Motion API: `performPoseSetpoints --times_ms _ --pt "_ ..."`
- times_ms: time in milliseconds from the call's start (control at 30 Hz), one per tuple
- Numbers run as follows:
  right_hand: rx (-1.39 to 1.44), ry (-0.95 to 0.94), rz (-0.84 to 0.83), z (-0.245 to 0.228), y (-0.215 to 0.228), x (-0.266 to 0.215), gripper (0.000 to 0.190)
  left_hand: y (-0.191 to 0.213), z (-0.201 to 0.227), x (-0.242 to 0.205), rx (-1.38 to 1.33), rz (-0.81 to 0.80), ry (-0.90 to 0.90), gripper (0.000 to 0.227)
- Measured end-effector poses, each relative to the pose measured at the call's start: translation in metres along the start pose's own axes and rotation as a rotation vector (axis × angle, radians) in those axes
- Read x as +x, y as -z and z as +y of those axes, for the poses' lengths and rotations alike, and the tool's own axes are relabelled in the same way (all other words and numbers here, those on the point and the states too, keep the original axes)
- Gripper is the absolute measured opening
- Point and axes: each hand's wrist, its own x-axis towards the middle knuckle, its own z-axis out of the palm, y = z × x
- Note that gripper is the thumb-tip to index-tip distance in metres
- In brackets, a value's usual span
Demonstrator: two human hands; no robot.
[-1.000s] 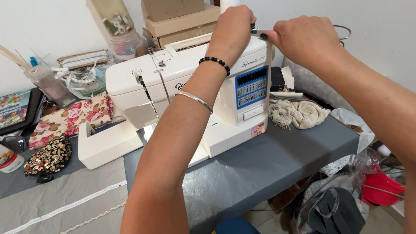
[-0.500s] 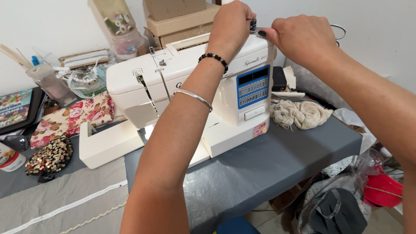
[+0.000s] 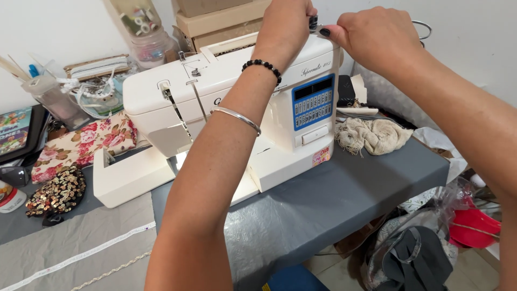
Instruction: Preparing a sewing machine by inserting a bobbin, threading the machine guides, and trimming thread with scissors.
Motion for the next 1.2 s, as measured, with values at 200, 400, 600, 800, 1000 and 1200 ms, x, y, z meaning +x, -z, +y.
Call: performPoseSetpoints --times_ms 200,400,600,800,1000,1200 --pt "-0.091 -0.007 0.013 0.0 -0.002 0.001 0.06 0.001 -0.001 0.003 0.018 0.042 -0.019 0.034" --pt "0.024 -0.051 -0.047 -0.005 0.005 -0.002 0.062 0.001 -0.003 0.005 0.012 0.013 0.022 0.022" --pt "0.028 -0.056 -0.039 -0.005 0.003 0.0 0.061 0.0 0.0 0.004 0.057 -0.053 0.055 0.024" --pt "0.036 -0.067 -0.134 0.0 0.03 -0.014 0.065 0.008 0.009 0.0 0.054 -0.05 0.07 0.023" --pt "-0.054 -0.098 -0.112 0.018 0.035 -0.044 0.064 0.002 0.005 0.001 0.071 -0.092 0.036 0.024" --pt "-0.02 -0.038 -0.047 0.013 0.029 -0.036 0.065 0.017 0.015 -0.003 0.026 -0.088 0.059 0.029"
